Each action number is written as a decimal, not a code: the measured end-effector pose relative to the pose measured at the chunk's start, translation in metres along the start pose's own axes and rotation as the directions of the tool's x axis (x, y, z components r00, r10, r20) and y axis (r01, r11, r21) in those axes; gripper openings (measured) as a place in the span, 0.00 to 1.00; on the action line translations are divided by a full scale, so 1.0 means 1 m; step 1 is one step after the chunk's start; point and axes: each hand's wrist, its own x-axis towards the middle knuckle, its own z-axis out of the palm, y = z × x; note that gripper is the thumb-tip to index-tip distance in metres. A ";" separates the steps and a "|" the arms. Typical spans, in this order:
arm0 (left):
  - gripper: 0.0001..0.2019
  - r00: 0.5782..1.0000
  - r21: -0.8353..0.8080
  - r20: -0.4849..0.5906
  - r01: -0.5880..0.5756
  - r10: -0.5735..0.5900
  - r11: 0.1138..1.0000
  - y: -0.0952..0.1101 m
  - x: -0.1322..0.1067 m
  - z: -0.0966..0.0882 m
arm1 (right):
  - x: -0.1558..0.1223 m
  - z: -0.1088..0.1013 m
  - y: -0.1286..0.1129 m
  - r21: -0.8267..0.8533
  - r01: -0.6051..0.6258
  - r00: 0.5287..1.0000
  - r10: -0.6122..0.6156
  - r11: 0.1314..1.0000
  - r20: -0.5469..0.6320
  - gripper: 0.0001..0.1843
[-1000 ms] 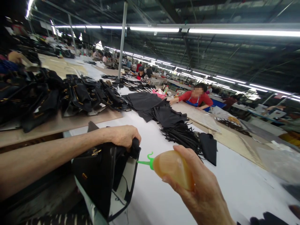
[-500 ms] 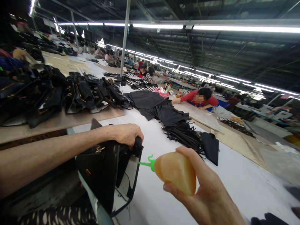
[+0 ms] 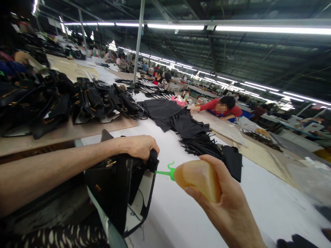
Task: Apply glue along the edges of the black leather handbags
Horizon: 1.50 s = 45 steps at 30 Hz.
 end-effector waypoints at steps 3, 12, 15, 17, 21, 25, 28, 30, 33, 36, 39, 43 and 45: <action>0.15 1.000 -0.019 0.010 0.013 -0.013 1.000 0.001 -0.001 -0.001 | 0.001 0.002 0.005 -0.004 0.020 0.999 -0.020 1.000 -0.041 0.33; 0.14 0.998 -0.011 -0.016 0.053 -0.053 0.999 0.006 -0.004 -0.001 | -0.007 0.006 0.010 -0.070 0.081 0.994 -0.086 0.994 -0.061 0.27; 0.14 0.997 0.004 -0.022 0.072 -0.072 0.997 0.008 -0.005 0.000 | -0.012 0.005 0.012 -0.078 0.124 0.991 -0.127 0.989 -0.030 0.25; 0.15 0.996 0.017 -0.020 0.092 -0.092 0.996 0.008 -0.005 0.000 | -0.015 0.004 0.014 -0.078 0.139 0.990 -0.141 0.987 -0.026 0.24; 0.15 0.995 0.024 -0.015 0.100 -0.100 0.995 0.007 -0.007 0.000 | -0.019 0.004 0.018 -0.090 0.129 0.991 -0.131 0.988 -0.019 0.24; 0.16 0.996 0.043 -0.028 0.089 -0.088 0.995 0.006 -0.008 0.000 | -0.021 0.003 0.019 -0.079 0.041 0.998 -0.043 0.996 -0.034 0.26; 0.16 0.995 0.048 -0.020 0.094 -0.093 0.994 0.007 -0.009 -0.001 | -0.021 0.003 0.016 -0.061 -0.012 0.998 0.008 0.998 -0.062 0.27; 0.16 0.995 0.042 -0.016 0.095 -0.094 0.995 0.008 -0.009 -0.001 | -0.019 0.003 0.014 -0.037 -0.023 0.998 0.021 0.999 -0.062 0.27; 0.16 0.996 0.038 -0.024 0.089 -0.088 0.995 0.009 -0.009 -0.001 | -0.016 0.007 0.014 -0.022 -0.050 0.996 0.048 0.999 -0.077 0.26; 0.15 0.996 0.032 -0.028 0.089 -0.088 0.996 0.009 -0.010 -0.001 | -0.014 0.011 0.015 -0.043 -0.043 0.996 0.039 0.998 -0.085 0.26; 0.15 0.996 0.030 -0.022 0.093 -0.092 0.995 0.010 -0.011 -0.001 | -0.015 0.012 0.016 -0.054 -0.029 0.997 0.025 0.998 -0.068 0.25; 0.15 0.993 0.031 -0.016 0.114 -0.114 0.993 0.010 -0.012 -0.001 | -0.020 0.009 0.018 -0.062 0.018 1.000 -0.019 0.998 -0.021 0.25; 0.14 0.994 0.024 -0.031 0.106 -0.105 0.994 0.009 -0.013 -0.001 | -0.024 0.007 0.020 -0.067 0.039 0.999 -0.039 0.997 0.000 0.25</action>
